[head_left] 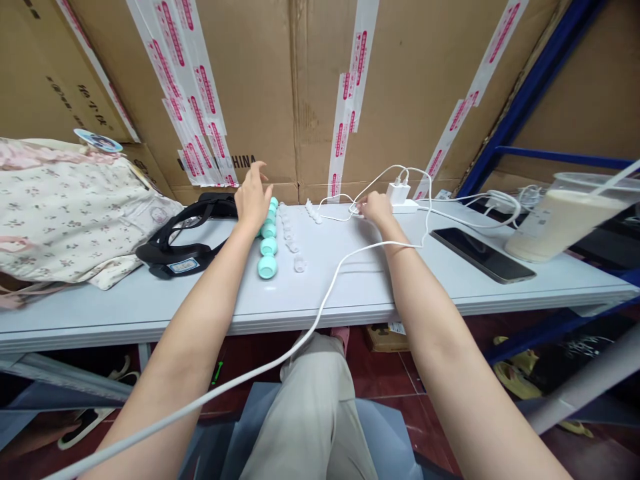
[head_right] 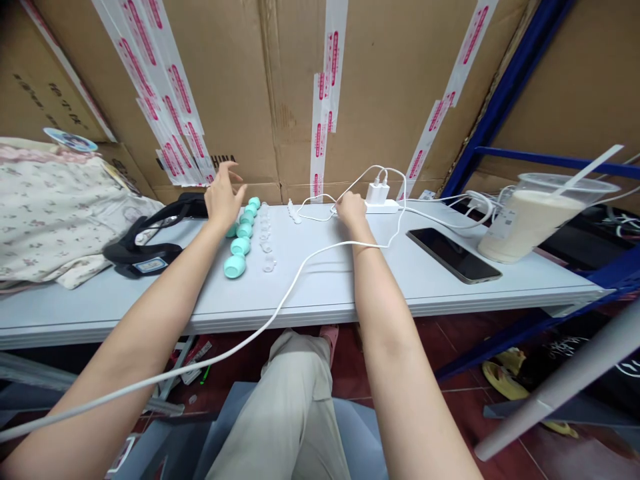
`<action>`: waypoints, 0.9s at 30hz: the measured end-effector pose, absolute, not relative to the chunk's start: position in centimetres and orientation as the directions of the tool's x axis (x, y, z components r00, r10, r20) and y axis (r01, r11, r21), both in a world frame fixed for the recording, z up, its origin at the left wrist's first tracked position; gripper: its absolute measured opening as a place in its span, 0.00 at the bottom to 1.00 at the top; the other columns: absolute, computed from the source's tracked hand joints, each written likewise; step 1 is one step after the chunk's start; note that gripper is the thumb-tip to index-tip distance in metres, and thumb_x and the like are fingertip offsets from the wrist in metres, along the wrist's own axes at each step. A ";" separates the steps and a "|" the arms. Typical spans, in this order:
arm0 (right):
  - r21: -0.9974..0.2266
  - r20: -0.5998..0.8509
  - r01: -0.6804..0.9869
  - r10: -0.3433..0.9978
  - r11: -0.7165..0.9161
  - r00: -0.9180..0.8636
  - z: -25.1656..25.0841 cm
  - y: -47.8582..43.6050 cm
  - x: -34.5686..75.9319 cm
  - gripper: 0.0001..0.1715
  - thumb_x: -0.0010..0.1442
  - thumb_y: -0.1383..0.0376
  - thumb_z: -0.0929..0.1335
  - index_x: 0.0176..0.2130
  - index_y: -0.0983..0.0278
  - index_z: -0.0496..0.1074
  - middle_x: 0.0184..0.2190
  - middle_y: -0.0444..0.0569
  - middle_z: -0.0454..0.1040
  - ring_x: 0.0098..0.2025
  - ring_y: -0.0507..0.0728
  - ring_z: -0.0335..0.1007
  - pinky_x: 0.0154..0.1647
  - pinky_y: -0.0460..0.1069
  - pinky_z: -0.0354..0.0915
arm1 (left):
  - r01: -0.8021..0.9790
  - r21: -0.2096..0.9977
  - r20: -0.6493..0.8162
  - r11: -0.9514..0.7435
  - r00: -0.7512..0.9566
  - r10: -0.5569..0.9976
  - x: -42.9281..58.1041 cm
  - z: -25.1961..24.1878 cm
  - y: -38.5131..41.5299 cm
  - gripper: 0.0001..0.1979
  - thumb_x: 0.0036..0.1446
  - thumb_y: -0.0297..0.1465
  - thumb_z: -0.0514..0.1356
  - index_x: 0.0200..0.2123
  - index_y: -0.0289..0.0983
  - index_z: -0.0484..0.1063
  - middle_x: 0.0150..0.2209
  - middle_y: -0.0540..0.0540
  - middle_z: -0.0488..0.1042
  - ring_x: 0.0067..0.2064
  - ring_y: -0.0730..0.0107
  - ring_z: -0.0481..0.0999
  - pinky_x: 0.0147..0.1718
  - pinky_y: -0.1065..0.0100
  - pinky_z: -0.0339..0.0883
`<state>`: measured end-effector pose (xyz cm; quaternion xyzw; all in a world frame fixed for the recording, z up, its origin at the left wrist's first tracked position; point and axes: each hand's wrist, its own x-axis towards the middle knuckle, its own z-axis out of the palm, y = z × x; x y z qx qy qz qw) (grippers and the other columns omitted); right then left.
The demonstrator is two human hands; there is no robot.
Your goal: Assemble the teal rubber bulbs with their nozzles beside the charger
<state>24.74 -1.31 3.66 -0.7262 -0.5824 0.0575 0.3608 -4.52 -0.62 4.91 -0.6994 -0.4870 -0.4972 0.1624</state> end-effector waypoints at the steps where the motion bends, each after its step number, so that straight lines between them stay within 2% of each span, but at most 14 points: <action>1: -0.478 0.309 0.867 0.896 -0.142 0.317 3.2 -1.5 24.8 0.11 0.56 0.72 0.67 0.40 0.74 0.76 0.40 0.67 0.76 0.47 0.63 0.72 0.49 0.58 0.66 | 0.854 0.246 0.840 -0.459 0.048 0.540 -4.6 4.7 -0.5 0.19 0.59 0.33 0.54 0.54 0.41 0.62 0.43 0.42 0.75 0.40 0.60 0.76 0.41 0.61 0.67; 2: -0.401 0.277 0.896 0.907 -0.192 0.318 2.7 -1.6 24.7 0.12 0.56 0.73 0.67 0.41 0.75 0.76 0.44 0.70 0.74 0.50 0.65 0.70 0.50 0.58 0.65 | 0.863 0.235 0.826 -0.446 0.065 0.560 -4.6 4.5 -0.5 0.18 0.59 0.33 0.54 0.53 0.41 0.63 0.42 0.42 0.76 0.41 0.60 0.76 0.41 0.61 0.67; 4: -0.336 0.218 0.915 0.927 -0.223 0.306 2.1 -1.5 24.4 0.15 0.57 0.74 0.65 0.44 0.76 0.75 0.47 0.72 0.72 0.52 0.66 0.69 0.50 0.58 0.64 | 0.877 0.215 0.797 -0.429 0.097 0.596 -4.5 4.2 -0.5 0.16 0.58 0.32 0.54 0.51 0.40 0.66 0.40 0.42 0.76 0.42 0.59 0.76 0.41 0.62 0.67; 9: -0.298 0.172 0.914 0.927 -0.275 0.334 1.9 -1.2 24.5 0.18 0.59 0.71 0.65 0.48 0.73 0.74 0.48 0.68 0.72 0.51 0.65 0.69 0.48 0.57 0.65 | 0.891 0.206 0.726 -0.406 0.139 0.674 -4.3 4.1 -0.8 0.14 0.57 0.31 0.54 0.47 0.38 0.69 0.37 0.42 0.77 0.42 0.59 0.74 0.42 0.62 0.64; 11: -0.291 0.239 0.923 0.915 -0.251 0.325 2.6 -1.4 24.3 0.18 0.59 0.70 0.64 0.48 0.71 0.74 0.47 0.66 0.72 0.50 0.65 0.69 0.48 0.57 0.64 | 0.893 0.216 0.702 -0.395 0.138 0.698 -4.2 4.3 -0.9 0.14 0.56 0.30 0.54 0.45 0.38 0.70 0.37 0.41 0.77 0.42 0.60 0.74 0.42 0.62 0.64; 13: -0.289 0.404 0.945 0.875 -0.153 0.265 3.7 -2.0 23.3 0.17 0.61 0.68 0.63 0.48 0.69 0.74 0.47 0.63 0.72 0.49 0.65 0.69 0.47 0.57 0.64 | 0.886 0.240 0.674 -0.396 0.141 0.725 -4.3 4.6 -0.9 0.12 0.55 0.30 0.55 0.43 0.38 0.72 0.37 0.42 0.77 0.40 0.61 0.73 0.42 0.62 0.63; 15: -0.263 0.580 0.965 0.802 0.018 0.143 4.7 -2.6 21.5 0.18 0.64 0.66 0.59 0.48 0.65 0.74 0.48 0.60 0.71 0.48 0.63 0.68 0.47 0.56 0.63 | 0.853 0.287 0.609 -0.436 0.189 0.770 -4.7 5.1 -0.6 0.11 0.52 0.32 0.58 0.40 0.39 0.74 0.37 0.44 0.77 0.38 0.64 0.73 0.40 0.64 0.63; 16: -0.244 0.617 0.964 0.784 0.106 0.070 5.0 -2.8 20.4 0.19 0.65 0.65 0.59 0.48 0.63 0.73 0.47 0.58 0.71 0.48 0.62 0.68 0.47 0.55 0.62 | 0.820 0.316 0.561 -0.477 0.244 0.791 -4.9 5.4 -0.4 0.12 0.50 0.33 0.60 0.39 0.39 0.75 0.36 0.45 0.77 0.36 0.65 0.72 0.39 0.66 0.62; 18: -0.191 0.595 0.939 0.795 0.285 -0.120 4.9 -3.0 18.1 0.17 0.64 0.64 0.60 0.48 0.60 0.74 0.45 0.54 0.71 0.46 0.60 0.68 0.46 0.53 0.62 | 0.727 0.367 0.454 -0.580 0.405 0.794 -5.4 6.1 -0.1 0.16 0.45 0.37 0.63 0.38 0.39 0.77 0.35 0.46 0.77 0.35 0.68 0.71 0.36 0.68 0.62; 21: -0.120 0.425 0.894 0.836 0.433 -0.348 3.4 -2.9 15.4 0.13 0.59 0.61 0.68 0.44 0.58 0.77 0.44 0.53 0.71 0.46 0.59 0.67 0.45 0.51 0.61 | 0.646 0.370 0.306 -0.667 0.594 0.745 -5.8 6.6 0.3 0.22 0.39 0.42 0.66 0.39 0.39 0.78 0.34 0.48 0.75 0.35 0.69 0.69 0.35 0.70 0.61; 23: -0.099 0.364 0.885 0.844 0.456 -0.394 2.2 -2.7 14.6 0.13 0.57 0.60 0.69 0.43 0.57 0.77 0.44 0.53 0.71 0.48 0.60 0.65 0.45 0.51 0.61 | 0.672 0.335 0.212 -0.660 0.629 0.748 -5.7 6.5 0.3 0.22 0.37 0.43 0.67 0.37 0.41 0.79 0.32 0.48 0.74 0.34 0.69 0.68 0.34 0.71 0.60; 27: -0.117 0.368 0.880 0.843 0.460 -0.392 0.8 -2.4 14.3 0.12 0.59 0.59 0.67 0.42 0.57 0.78 0.42 0.52 0.72 0.48 0.59 0.65 0.44 0.49 0.60 | 0.701 0.311 0.110 -0.642 0.644 0.757 -5.3 6.0 0.2 0.20 0.35 0.42 0.67 0.36 0.42 0.81 0.30 0.49 0.73 0.34 0.68 0.69 0.33 0.71 0.59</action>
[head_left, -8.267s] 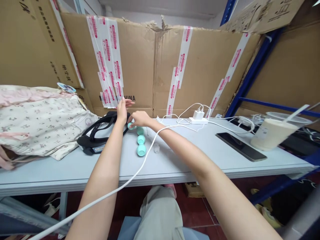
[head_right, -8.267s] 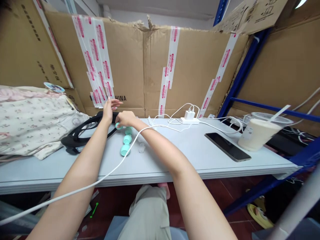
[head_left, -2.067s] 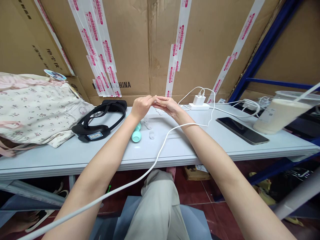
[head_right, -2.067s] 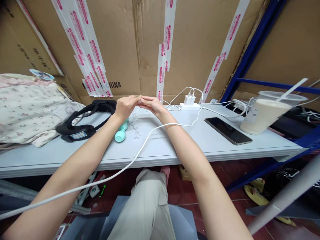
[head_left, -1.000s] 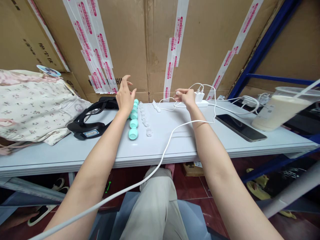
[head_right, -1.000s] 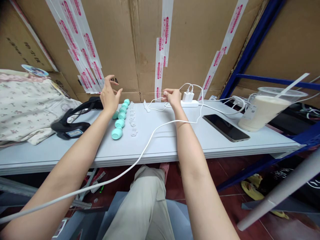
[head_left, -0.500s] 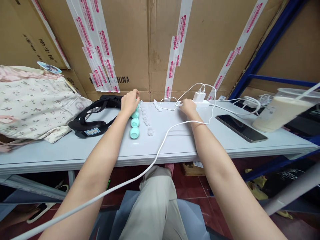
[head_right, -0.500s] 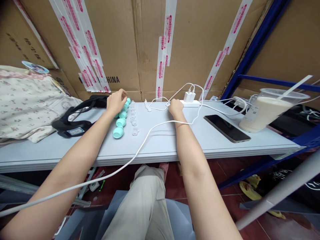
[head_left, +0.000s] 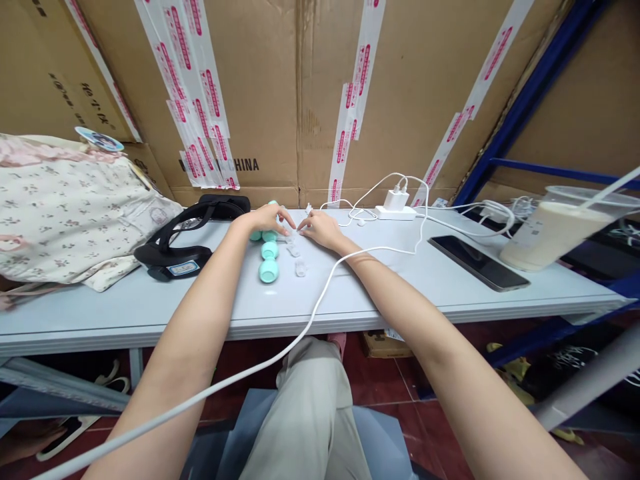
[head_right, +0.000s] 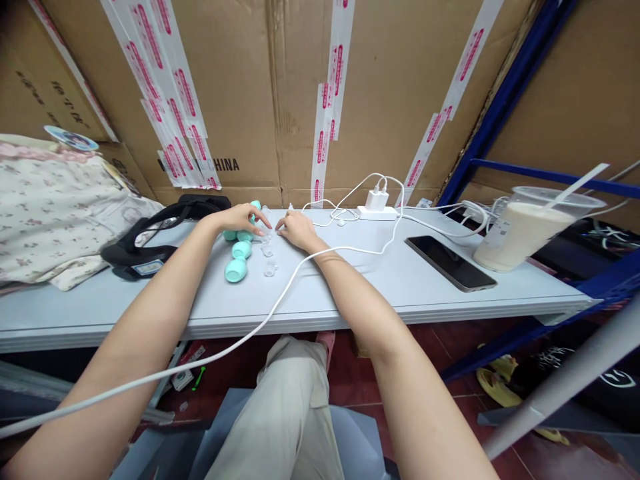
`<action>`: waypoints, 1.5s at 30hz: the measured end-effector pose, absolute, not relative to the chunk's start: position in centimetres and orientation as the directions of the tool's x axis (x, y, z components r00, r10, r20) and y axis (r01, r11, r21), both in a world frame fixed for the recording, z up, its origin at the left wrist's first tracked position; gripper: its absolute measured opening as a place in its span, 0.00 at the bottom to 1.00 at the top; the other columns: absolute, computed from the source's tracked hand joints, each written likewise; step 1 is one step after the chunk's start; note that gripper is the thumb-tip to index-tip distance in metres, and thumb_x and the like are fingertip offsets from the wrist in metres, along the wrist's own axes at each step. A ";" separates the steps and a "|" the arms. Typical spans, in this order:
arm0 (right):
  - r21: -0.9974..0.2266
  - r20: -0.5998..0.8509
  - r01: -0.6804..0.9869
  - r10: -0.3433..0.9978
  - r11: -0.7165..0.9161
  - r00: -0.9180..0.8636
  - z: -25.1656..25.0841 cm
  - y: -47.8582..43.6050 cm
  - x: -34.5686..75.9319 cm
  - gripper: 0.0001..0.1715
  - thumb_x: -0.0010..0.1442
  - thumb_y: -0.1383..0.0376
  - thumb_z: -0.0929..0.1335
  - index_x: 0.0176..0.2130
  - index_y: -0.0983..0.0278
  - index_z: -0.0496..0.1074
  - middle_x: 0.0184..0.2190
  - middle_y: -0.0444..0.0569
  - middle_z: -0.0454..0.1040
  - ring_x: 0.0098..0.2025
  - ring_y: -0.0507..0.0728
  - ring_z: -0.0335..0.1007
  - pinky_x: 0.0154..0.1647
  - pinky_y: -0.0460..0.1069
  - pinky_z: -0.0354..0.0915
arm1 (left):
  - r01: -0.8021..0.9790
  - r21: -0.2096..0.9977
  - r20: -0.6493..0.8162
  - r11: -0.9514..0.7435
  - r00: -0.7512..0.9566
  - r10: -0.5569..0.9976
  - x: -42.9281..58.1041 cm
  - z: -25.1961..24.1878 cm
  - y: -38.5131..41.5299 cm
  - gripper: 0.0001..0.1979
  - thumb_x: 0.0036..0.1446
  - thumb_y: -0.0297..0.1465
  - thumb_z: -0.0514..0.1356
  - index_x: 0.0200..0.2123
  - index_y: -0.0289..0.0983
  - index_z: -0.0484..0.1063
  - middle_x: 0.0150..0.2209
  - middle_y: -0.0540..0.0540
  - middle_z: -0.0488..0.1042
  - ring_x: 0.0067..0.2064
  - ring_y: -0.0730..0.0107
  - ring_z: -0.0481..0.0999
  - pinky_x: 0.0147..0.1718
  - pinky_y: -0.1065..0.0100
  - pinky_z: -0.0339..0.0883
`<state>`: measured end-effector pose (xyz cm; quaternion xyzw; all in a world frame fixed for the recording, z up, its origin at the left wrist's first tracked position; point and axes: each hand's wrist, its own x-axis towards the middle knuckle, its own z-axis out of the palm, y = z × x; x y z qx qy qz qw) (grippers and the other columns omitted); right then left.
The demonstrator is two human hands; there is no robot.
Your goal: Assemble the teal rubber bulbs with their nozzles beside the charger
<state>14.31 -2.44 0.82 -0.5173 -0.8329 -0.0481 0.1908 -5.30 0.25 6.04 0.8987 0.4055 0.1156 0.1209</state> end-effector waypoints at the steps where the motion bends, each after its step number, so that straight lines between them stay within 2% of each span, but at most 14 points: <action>1: -0.123 0.365 0.878 0.844 0.462 -0.393 0.7 -2.4 14.3 0.12 0.60 0.60 0.67 0.42 0.57 0.78 0.41 0.51 0.72 0.46 0.58 0.66 0.43 0.49 0.60 | 0.701 0.312 0.105 -0.641 0.645 0.757 -5.2 6.0 0.2 0.20 0.35 0.42 0.67 0.35 0.42 0.81 0.29 0.49 0.73 0.34 0.68 0.69 0.33 0.71 0.59; 11: -0.138 0.366 0.875 0.845 0.463 -0.390 0.8 -2.1 14.3 0.11 0.59 0.61 0.67 0.38 0.62 0.78 0.39 0.51 0.75 0.43 0.57 0.68 0.40 0.48 0.60 | 0.739 0.240 0.047 -0.629 0.638 0.768 -4.1 5.1 0.4 0.17 0.32 0.35 0.68 0.32 0.43 0.81 0.29 0.48 0.74 0.32 0.66 0.69 0.32 0.70 0.61; 19: -0.171 0.364 0.875 0.854 0.454 -0.372 1.3 -2.4 14.6 0.11 0.58 0.61 0.67 0.36 0.62 0.78 0.38 0.50 0.76 0.41 0.57 0.69 0.39 0.48 0.60 | 0.734 0.155 0.136 -0.661 0.647 0.750 -3.3 4.7 0.2 0.15 0.33 0.34 0.69 0.30 0.43 0.80 0.31 0.48 0.74 0.33 0.68 0.70 0.34 0.70 0.61; 22: -0.239 0.479 0.865 0.828 0.442 -0.291 2.3 -2.4 15.2 0.12 0.59 0.60 0.66 0.37 0.62 0.77 0.38 0.50 0.76 0.42 0.57 0.68 0.41 0.49 0.60 | 0.663 0.263 0.300 -0.701 0.634 0.713 -3.0 5.2 0.1 0.15 0.38 0.39 0.68 0.32 0.40 0.79 0.33 0.47 0.75 0.34 0.68 0.70 0.35 0.70 0.62; 25: -0.332 0.648 0.842 0.751 0.425 -0.124 3.7 -2.7 15.9 0.15 0.62 0.58 0.63 0.40 0.62 0.76 0.41 0.50 0.75 0.44 0.57 0.66 0.46 0.50 0.58 | 0.467 0.510 0.480 -0.723 0.543 0.689 -2.9 5.9 -0.1 0.20 0.47 0.46 0.63 0.36 0.35 0.77 0.35 0.44 0.76 0.35 0.69 0.71 0.36 0.68 0.64; 27: -0.371 0.719 0.834 0.695 0.409 -0.021 4.7 -3.1 16.1 0.18 0.64 0.57 0.61 0.42 0.62 0.75 0.42 0.50 0.74 0.46 0.58 0.64 0.48 0.51 0.57 | 0.307 0.654 0.540 -0.692 0.451 0.711 -2.8 6.2 -0.3 0.25 0.51 0.49 0.59 0.40 0.33 0.75 0.36 0.42 0.76 0.34 0.70 0.72 0.34 0.68 0.65; 29: -0.381 0.755 0.829 0.655 0.409 0.024 5.5 -3.7 16.0 0.19 0.65 0.56 0.59 0.44 0.62 0.74 0.44 0.50 0.73 0.48 0.59 0.62 0.50 0.52 0.56 | 0.192 0.733 0.554 -0.652 0.388 0.737 -2.6 6.4 -0.7 0.28 0.52 0.52 0.57 0.42 0.33 0.74 0.38 0.40 0.77 0.34 0.70 0.73 0.33 0.69 0.65; 32: -0.369 0.780 0.813 0.626 0.450 0.007 6.1 -4.8 15.2 0.20 0.65 0.55 0.58 0.44 0.60 0.73 0.44 0.50 0.72 0.49 0.60 0.62 0.52 0.53 0.55 | 0.140 0.760 0.549 -0.634 0.382 0.743 -2.3 6.4 -1.2 0.30 0.53 0.54 0.56 0.45 0.34 0.73 0.41 0.39 0.77 0.38 0.69 0.75 0.34 0.69 0.66; 37: -0.335 0.804 0.786 0.593 0.520 -0.049 6.3 -6.0 14.2 0.19 0.65 0.55 0.59 0.43 0.59 0.74 0.44 0.50 0.72 0.49 0.61 0.61 0.53 0.54 0.54 | 0.141 0.731 0.577 -0.668 0.395 0.715 -2.2 6.2 -1.4 0.28 0.57 0.51 0.53 0.52 0.38 0.70 0.46 0.39 0.76 0.45 0.66 0.75 0.38 0.69 0.68; 40: -0.309 0.833 0.763 0.548 0.568 -0.071 6.2 -5.9 14.0 0.18 0.65 0.55 0.60 0.41 0.60 0.75 0.42 0.50 0.73 0.48 0.60 0.62 0.51 0.53 0.55 | 0.045 0.795 0.543 -0.605 0.390 0.743 -2.3 6.0 -1.2 0.26 0.57 0.47 0.56 0.53 0.39 0.68 0.48 0.40 0.75 0.46 0.66 0.74 0.39 0.69 0.67; 45: -0.268 0.884 0.743 0.464 0.614 -0.065 5.6 -4.9 14.0 0.17 0.64 0.55 0.62 0.37 0.60 0.76 0.37 0.48 0.74 0.43 0.58 0.63 0.46 0.52 0.55 | -0.135 0.888 0.453 -0.439 0.409 0.792 -2.1 5.8 -0.9 0.23 0.52 0.42 0.63 0.49 0.38 0.71 0.46 0.43 0.76 0.44 0.69 0.74 0.38 0.73 0.66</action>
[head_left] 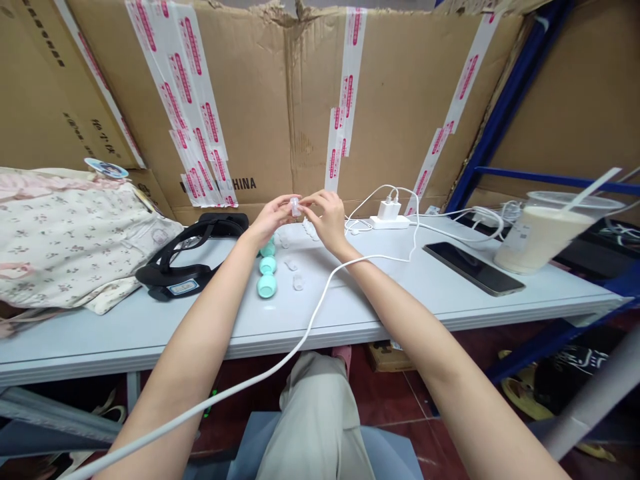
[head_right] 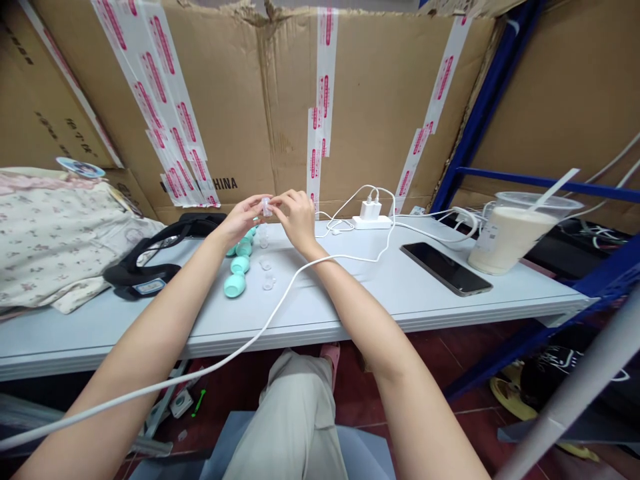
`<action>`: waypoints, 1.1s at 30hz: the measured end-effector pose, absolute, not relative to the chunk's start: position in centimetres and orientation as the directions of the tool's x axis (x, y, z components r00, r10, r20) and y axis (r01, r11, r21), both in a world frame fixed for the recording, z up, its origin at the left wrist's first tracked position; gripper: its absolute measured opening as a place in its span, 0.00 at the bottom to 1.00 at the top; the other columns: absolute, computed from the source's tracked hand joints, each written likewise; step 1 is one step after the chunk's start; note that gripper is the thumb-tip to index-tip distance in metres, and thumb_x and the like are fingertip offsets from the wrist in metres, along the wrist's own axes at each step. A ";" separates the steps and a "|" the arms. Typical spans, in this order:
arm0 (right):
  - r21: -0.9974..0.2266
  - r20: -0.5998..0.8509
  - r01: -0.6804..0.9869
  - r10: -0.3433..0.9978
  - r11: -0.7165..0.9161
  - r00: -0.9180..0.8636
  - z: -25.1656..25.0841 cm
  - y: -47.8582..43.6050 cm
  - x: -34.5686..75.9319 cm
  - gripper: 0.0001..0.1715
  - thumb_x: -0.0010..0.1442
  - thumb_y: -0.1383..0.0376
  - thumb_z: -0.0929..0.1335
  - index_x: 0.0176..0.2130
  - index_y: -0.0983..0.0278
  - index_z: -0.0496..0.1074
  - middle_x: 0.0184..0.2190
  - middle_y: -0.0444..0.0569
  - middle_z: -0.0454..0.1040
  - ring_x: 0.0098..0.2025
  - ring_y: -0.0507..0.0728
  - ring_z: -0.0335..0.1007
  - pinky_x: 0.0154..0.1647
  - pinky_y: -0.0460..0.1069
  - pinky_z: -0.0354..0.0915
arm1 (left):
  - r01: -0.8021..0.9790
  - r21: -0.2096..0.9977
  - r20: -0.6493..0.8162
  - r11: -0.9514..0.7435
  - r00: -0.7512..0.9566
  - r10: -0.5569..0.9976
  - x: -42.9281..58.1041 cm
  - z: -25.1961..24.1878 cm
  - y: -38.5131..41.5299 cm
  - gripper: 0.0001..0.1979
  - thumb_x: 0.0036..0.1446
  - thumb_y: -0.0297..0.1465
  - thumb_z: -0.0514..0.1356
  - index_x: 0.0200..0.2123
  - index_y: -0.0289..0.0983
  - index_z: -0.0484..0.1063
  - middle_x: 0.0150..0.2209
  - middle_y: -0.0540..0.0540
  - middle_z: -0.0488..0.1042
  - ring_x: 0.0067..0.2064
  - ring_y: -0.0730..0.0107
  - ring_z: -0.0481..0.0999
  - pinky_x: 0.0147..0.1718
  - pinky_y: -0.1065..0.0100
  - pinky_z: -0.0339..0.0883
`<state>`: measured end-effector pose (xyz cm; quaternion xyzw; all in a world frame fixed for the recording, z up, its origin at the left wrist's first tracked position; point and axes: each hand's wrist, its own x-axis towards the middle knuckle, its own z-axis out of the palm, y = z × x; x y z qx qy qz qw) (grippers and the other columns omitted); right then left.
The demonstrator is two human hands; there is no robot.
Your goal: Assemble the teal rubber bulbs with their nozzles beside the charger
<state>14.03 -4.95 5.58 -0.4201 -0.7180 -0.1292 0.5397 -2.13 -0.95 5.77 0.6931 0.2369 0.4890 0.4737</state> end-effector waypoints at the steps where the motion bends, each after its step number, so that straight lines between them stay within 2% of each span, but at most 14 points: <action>1: -0.261 0.886 0.748 0.459 0.611 -0.066 5.5 -4.8 14.0 0.17 0.64 0.55 0.62 0.37 0.60 0.76 0.37 0.48 0.74 0.43 0.58 0.63 0.45 0.53 0.55 | -0.145 0.892 0.447 -0.428 0.414 0.793 -2.1 5.7 -1.0 0.22 0.51 0.41 0.64 0.49 0.38 0.71 0.46 0.43 0.76 0.44 0.70 0.74 0.38 0.73 0.66; 14: -0.226 0.875 0.782 0.474 0.581 -0.099 5.4 -4.7 14.4 0.16 0.63 0.56 0.63 0.38 0.58 0.77 0.36 0.48 0.74 0.43 0.58 0.63 0.44 0.53 0.52 | -0.162 0.916 0.399 -0.366 0.431 0.809 -2.2 6.4 -1.9 0.24 0.51 0.39 0.65 0.51 0.37 0.71 0.44 0.42 0.77 0.37 0.69 0.79 0.39 0.70 0.70; 23: -0.214 0.871 0.763 0.473 0.610 -0.133 5.3 -4.5 14.4 0.16 0.64 0.56 0.62 0.39 0.58 0.77 0.37 0.49 0.74 0.43 0.59 0.63 0.45 0.54 0.54 | -0.218 0.912 0.409 -0.347 0.432 0.804 -1.8 6.4 -2.5 0.25 0.49 0.39 0.67 0.48 0.32 0.73 0.45 0.38 0.78 0.46 0.63 0.78 0.51 0.61 0.69; 33: -0.278 0.865 0.642 0.477 0.714 -0.156 5.2 -3.6 14.6 0.12 0.61 0.57 0.66 0.36 0.59 0.77 0.34 0.47 0.75 0.40 0.57 0.66 0.47 0.54 0.59 | -0.146 0.915 0.403 -0.377 0.398 0.824 -2.2 6.5 -2.4 0.29 0.46 0.39 0.68 0.50 0.31 0.73 0.43 0.39 0.79 0.42 0.63 0.79 0.50 0.61 0.71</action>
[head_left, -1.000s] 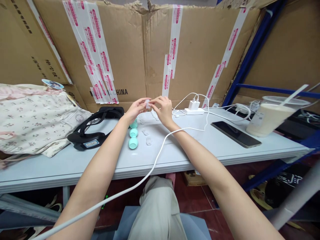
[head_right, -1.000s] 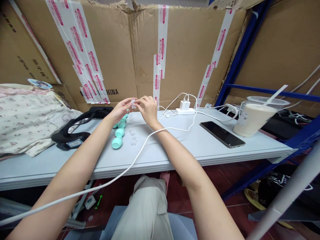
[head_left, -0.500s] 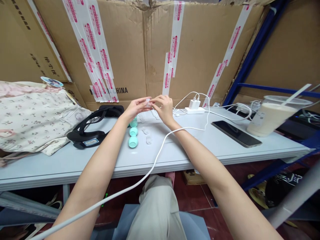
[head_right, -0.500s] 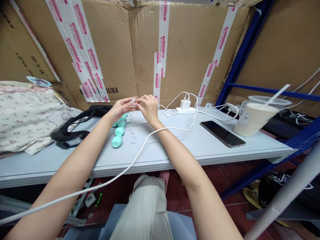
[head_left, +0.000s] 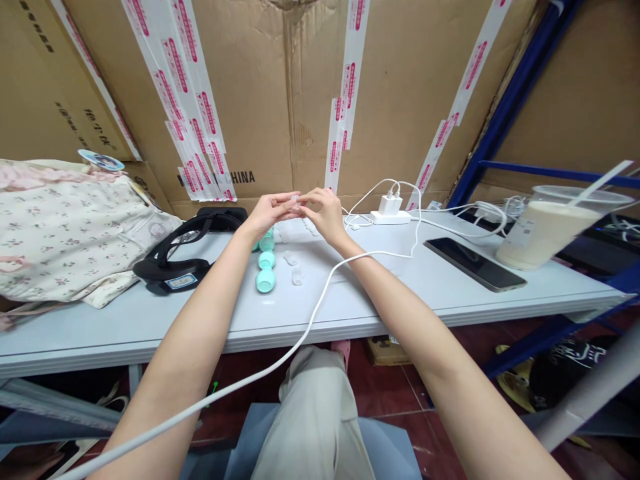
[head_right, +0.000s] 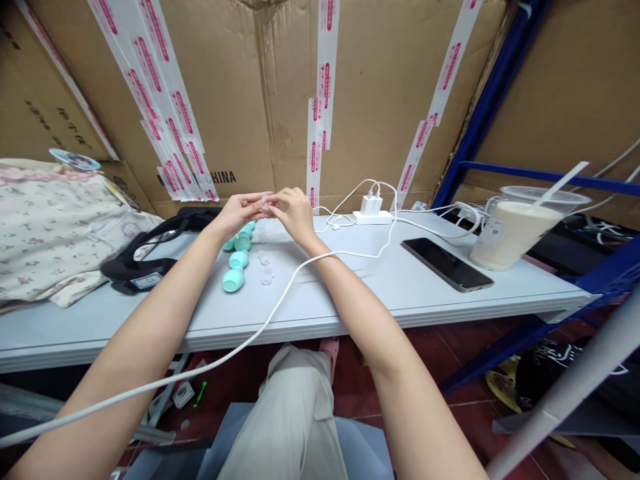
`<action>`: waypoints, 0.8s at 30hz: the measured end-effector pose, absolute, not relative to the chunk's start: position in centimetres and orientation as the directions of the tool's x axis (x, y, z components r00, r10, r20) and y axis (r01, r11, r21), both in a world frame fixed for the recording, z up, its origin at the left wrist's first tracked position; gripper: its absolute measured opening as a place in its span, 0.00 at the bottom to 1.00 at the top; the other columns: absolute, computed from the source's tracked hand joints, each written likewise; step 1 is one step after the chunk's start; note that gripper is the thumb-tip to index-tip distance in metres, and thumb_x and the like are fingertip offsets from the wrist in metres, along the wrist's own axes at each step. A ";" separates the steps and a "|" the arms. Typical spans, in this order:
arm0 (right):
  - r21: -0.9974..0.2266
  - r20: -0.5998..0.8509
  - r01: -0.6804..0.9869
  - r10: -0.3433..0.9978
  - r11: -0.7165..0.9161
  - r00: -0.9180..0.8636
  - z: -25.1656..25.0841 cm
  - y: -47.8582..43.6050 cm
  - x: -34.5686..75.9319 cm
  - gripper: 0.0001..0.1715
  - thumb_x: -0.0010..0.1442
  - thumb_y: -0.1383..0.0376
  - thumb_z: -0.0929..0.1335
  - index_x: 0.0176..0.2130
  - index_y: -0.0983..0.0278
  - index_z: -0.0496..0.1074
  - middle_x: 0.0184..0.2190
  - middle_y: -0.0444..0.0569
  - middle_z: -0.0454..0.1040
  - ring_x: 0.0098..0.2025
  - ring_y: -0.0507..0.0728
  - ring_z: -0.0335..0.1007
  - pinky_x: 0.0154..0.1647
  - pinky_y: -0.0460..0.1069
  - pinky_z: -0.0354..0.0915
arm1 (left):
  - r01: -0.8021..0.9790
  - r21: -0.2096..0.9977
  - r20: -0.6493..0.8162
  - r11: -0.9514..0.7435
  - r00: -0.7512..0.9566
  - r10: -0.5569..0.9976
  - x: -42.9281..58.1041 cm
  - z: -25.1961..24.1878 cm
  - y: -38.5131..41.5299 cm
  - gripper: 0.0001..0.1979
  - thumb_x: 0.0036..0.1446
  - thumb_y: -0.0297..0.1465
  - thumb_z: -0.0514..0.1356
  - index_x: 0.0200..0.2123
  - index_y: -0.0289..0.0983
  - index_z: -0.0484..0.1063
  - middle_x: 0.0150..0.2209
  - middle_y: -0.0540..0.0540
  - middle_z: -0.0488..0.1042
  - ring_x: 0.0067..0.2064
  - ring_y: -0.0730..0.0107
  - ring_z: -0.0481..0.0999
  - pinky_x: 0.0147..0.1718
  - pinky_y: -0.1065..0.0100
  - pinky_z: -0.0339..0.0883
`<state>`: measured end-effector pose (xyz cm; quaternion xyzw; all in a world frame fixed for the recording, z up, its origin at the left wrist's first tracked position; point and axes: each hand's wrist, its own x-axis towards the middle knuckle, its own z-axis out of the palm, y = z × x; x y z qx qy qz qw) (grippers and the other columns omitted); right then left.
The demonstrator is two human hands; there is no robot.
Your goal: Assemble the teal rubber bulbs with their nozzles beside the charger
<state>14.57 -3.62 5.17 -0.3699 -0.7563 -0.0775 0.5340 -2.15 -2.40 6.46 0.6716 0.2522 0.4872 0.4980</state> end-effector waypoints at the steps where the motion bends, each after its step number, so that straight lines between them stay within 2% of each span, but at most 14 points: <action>1: -0.298 0.866 0.621 0.479 0.725 -0.144 5.2 -3.5 14.6 0.11 0.60 0.57 0.66 0.35 0.59 0.77 0.33 0.46 0.75 0.39 0.57 0.66 0.47 0.54 0.60 | -0.134 0.911 0.410 -0.389 0.389 0.825 -2.1 6.5 -2.4 0.29 0.46 0.39 0.68 0.50 0.31 0.72 0.43 0.39 0.79 0.41 0.63 0.80 0.49 0.60 0.71; 4: -0.406 0.856 0.515 0.512 0.755 -0.075 5.1 -3.4 14.6 0.12 0.57 0.56 0.68 0.33 0.60 0.77 0.31 0.46 0.75 0.37 0.55 0.67 0.47 0.54 0.62 | -0.099 0.896 0.438 -0.433 0.356 0.825 -1.9 6.8 -2.7 0.29 0.46 0.39 0.68 0.50 0.31 0.72 0.42 0.39 0.79 0.40 0.63 0.80 0.48 0.60 0.72; 6: -0.506 0.826 0.394 0.562 0.767 -0.033 5.1 -3.5 14.4 0.14 0.54 0.54 0.70 0.36 0.60 0.77 0.32 0.46 0.75 0.37 0.55 0.68 0.45 0.53 0.64 | -0.071 0.886 0.453 -0.457 0.331 0.828 -1.8 7.1 -2.9 0.29 0.46 0.38 0.68 0.50 0.31 0.72 0.39 0.39 0.80 0.40 0.62 0.80 0.47 0.60 0.73; 9: -0.655 0.743 0.166 0.668 0.738 -0.041 5.1 -3.5 14.3 0.24 0.49 0.52 0.73 0.44 0.59 0.75 0.35 0.46 0.77 0.39 0.55 0.71 0.43 0.52 0.67 | -0.035 0.881 0.458 -0.472 0.314 0.832 -1.5 7.5 -3.3 0.29 0.45 0.36 0.68 0.51 0.31 0.72 0.37 0.41 0.80 0.40 0.61 0.80 0.46 0.59 0.73; 12: -0.765 0.642 -0.008 0.763 0.643 -0.074 5.1 -3.5 14.3 0.28 0.45 0.51 0.74 0.45 0.60 0.76 0.41 0.49 0.77 0.45 0.57 0.72 0.46 0.52 0.67 | -0.036 0.885 0.452 -0.464 0.301 0.840 -1.3 7.6 -3.4 0.30 0.45 0.35 0.68 0.53 0.30 0.70 0.37 0.40 0.80 0.41 0.61 0.79 0.47 0.58 0.72; 17: -0.821 0.568 -0.112 0.822 0.560 -0.049 5.4 -3.6 14.5 0.26 0.42 0.53 0.75 0.40 0.62 0.79 0.46 0.50 0.77 0.52 0.60 0.69 0.53 0.54 0.65 | -0.090 0.893 0.446 -0.441 0.303 0.842 -1.1 7.2 -2.9 0.30 0.46 0.37 0.68 0.52 0.31 0.70 0.42 0.39 0.78 0.46 0.58 0.77 0.48 0.56 0.72; 24: -0.893 0.426 -0.215 0.897 0.397 -0.114 5.4 -4.0 14.6 0.27 0.41 0.53 0.76 0.41 0.62 0.78 0.44 0.50 0.78 0.50 0.58 0.71 0.54 0.54 0.66 | -0.094 0.888 0.454 -0.451 0.338 0.824 -1.0 6.9 -2.8 0.30 0.47 0.38 0.67 0.53 0.32 0.70 0.47 0.39 0.77 0.51 0.56 0.74 0.50 0.55 0.70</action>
